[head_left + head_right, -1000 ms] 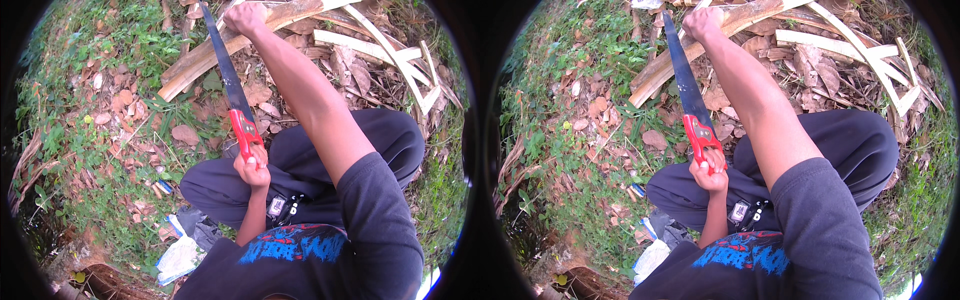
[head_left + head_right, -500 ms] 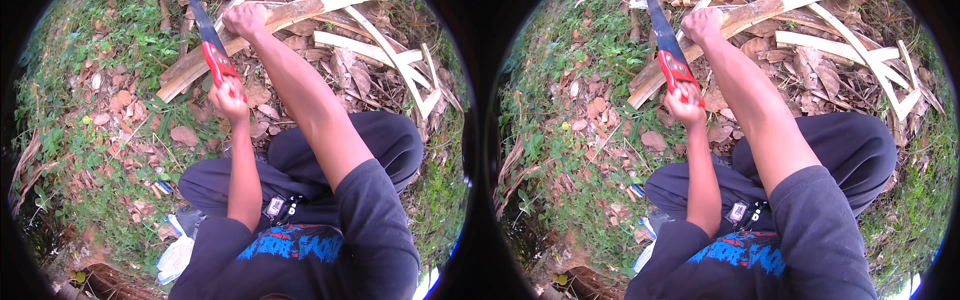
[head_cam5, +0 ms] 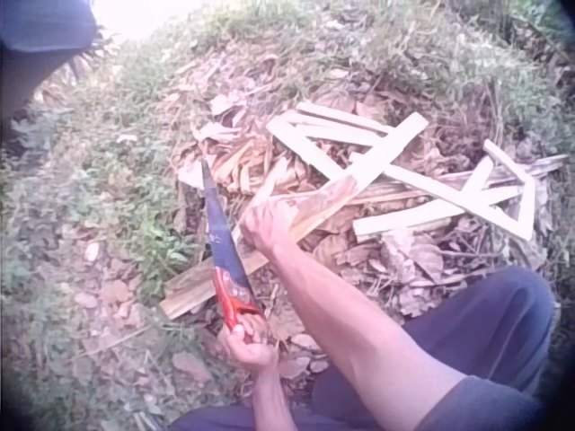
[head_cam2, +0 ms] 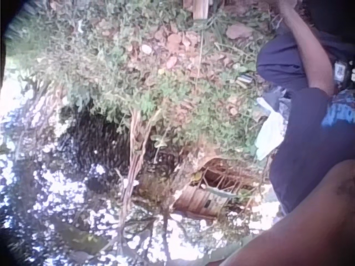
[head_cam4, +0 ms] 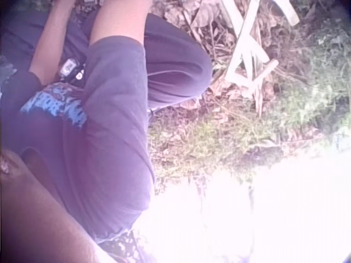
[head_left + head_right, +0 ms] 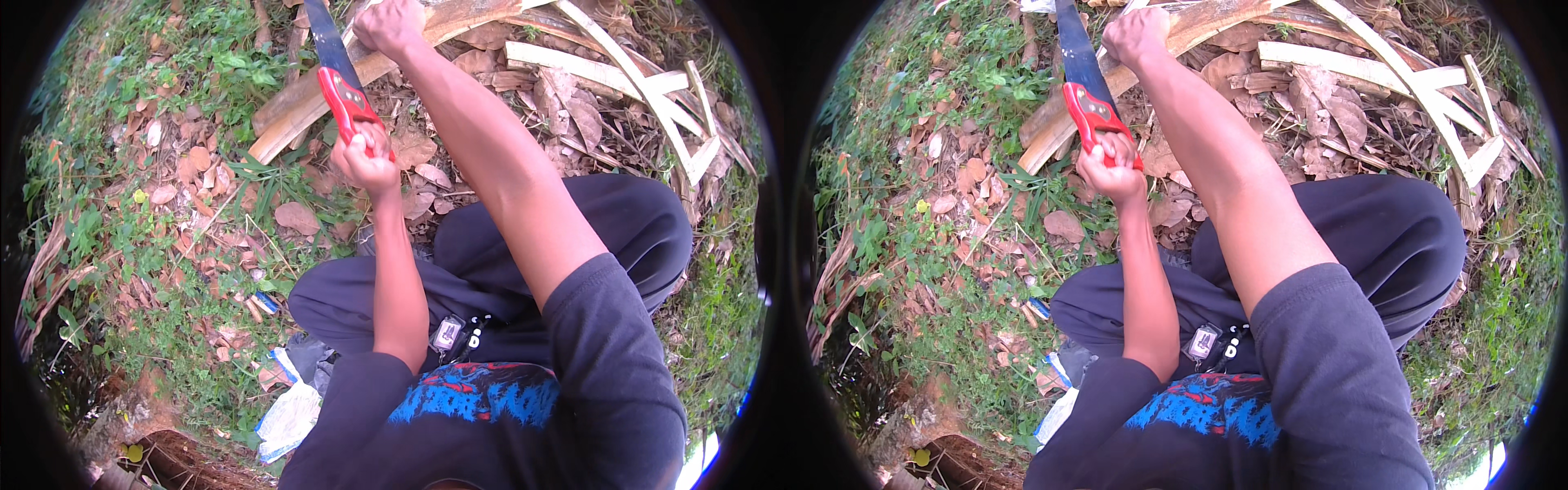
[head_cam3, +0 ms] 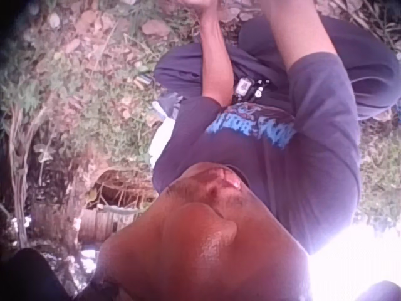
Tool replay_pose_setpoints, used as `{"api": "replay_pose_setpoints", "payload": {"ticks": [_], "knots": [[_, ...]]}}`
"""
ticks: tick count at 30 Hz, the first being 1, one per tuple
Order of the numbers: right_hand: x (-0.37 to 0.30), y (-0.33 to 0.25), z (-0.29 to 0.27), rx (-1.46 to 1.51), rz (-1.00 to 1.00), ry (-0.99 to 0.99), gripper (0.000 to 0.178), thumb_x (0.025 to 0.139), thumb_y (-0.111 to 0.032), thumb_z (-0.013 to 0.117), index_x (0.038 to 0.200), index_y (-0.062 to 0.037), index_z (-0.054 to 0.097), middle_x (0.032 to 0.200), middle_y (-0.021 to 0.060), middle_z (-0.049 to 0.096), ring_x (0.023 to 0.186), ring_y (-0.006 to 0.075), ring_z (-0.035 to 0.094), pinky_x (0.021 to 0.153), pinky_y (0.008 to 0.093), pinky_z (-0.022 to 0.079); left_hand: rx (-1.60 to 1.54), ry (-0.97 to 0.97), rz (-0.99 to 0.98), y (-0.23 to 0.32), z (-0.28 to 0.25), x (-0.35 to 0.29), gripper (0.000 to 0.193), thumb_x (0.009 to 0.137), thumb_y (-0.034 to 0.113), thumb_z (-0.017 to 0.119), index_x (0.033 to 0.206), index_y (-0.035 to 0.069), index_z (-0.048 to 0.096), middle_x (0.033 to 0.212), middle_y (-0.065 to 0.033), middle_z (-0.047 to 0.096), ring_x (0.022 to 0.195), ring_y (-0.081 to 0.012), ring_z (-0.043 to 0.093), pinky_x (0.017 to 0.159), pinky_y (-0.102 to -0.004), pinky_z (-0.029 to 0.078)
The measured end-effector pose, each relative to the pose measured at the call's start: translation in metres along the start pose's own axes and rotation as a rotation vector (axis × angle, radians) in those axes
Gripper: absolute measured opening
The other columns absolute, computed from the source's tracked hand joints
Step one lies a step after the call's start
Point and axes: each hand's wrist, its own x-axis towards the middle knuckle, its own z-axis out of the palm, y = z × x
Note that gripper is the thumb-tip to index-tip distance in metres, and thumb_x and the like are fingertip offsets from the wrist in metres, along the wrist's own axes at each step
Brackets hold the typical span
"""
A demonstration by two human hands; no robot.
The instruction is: The person sits on the ground and uses a red hand saw to cut thin wooden planks into smaller pieces. They hold the wood with one hand and saw with the other, creating a pile of cut wood scraps.
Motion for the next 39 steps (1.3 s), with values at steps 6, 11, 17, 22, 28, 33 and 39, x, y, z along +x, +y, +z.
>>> {"api": "replay_pose_setpoints", "payload": {"ticks": [6, 11, 17, 22, 28, 33, 39], "knots": [[0.015, -0.005, -0.030, 0.180, 0.143, -0.310, 0.016, 0.079, -0.026, 0.059, 0.076, -0.0155, 0.072, 0.078, 0.0056, 0.070, 0.072, 0.0225, 0.067, 0.055, 0.0459, 0.045, 0.046, 0.000, -0.136, 0.016, -0.009, -0.005, 0.019, 0.084, 0.018, 0.041, 0.068, 0.007, 0.038, 0.053, -0.0003, 0.036, 0.044, -0.0079, 0.030, 0.041, -0.0232, 0.024], [0.019, 0.011, -0.020, 0.165, 0.138, -0.254, 0.016, 0.078, -0.024, 0.059, 0.070, -0.0172, 0.072, 0.070, 0.0047, 0.070, 0.065, 0.0220, 0.068, 0.051, 0.0445, 0.046, -0.012, 0.083, -0.217, 0.040, -0.015, -0.109, 0.024, 0.083, 0.022, 0.043, 0.066, 0.006, 0.038, 0.052, -0.0030, 0.036, 0.041, -0.0105, 0.031, 0.041, -0.0253, 0.028], [0.019, 0.009, -0.040, 0.192, 0.146, -0.278, 0.017, 0.077, -0.022, 0.058, 0.067, -0.0167, 0.072, 0.068, 0.0066, 0.069, 0.062, 0.0233, 0.068, 0.047, 0.0456, 0.044, 0.025, 0.023, -0.145, 0.051, -0.022, -0.124, 0.024, 0.086, 0.022, 0.043, 0.069, 0.006, 0.040, 0.049, -0.0012, 0.036, 0.040, -0.0107, 0.031, 0.041, -0.0253, 0.027], [0.018, -0.003, -0.043, 0.202, 0.095, -0.308, 0.017, 0.076, -0.021, 0.058, 0.067, -0.0154, 0.071, 0.066, 0.0080, 0.068, 0.061, 0.0250, 0.068, 0.048, 0.0452, 0.045, 0.131, -0.025, -0.083, 0.014, -0.007, -0.037, 0.019, 0.086, 0.018, 0.040, 0.071, 0.006, 0.036, 0.055, -0.0016, 0.035, 0.043, -0.0092, 0.029, 0.043, -0.0238, 0.025], [0.010, 0.005, 0.029, 0.104, 0.016, -0.008, 0.015, 0.078, -0.023, 0.056, 0.073, -0.0125, 0.066, 0.074, 0.0116, 0.065, 0.067, 0.0258, 0.063, 0.056, 0.0457, 0.046, 0.120, 0.019, -0.198, 0.036, -0.009, -0.050, 0.021, 0.085, 0.018, 0.040, 0.068, 0.006, 0.037, 0.053, -0.0017, 0.035, 0.043, -0.0093, 0.029, 0.042, -0.0233, 0.026], [0.018, 0.021, 0.049, 0.108, -0.020, 0.122, 0.014, 0.075, -0.022, 0.058, 0.067, -0.0132, 0.066, 0.069, 0.0116, 0.064, 0.064, 0.0272, 0.064, 0.055, 0.0459, 0.046, 0.130, -0.031, -0.184, 0.066, -0.018, -0.142, 0.023, 0.082, 0.017, 0.044, 0.064, 0.003, 0.039, 0.049, -0.0022, 0.037, 0.042, -0.0099, 0.032, 0.042, -0.0250, 0.025], [0.016, 0.007, -0.016, 0.145, -0.003, -0.105, 0.015, 0.073, -0.021, 0.059, 0.061, -0.0143, 0.066, 0.064, 0.0101, 0.066, 0.058, 0.0266, 0.065, 0.049, 0.0455, 0.044, 0.078, -0.002, -0.234, 0.084, -0.025, -0.131, 0.024, 0.082, 0.017, 0.044, 0.064, 0.003, 0.040, 0.050, -0.0040, 0.037, 0.042, -0.0106, 0.033, 0.043, -0.0251, 0.026]]}}
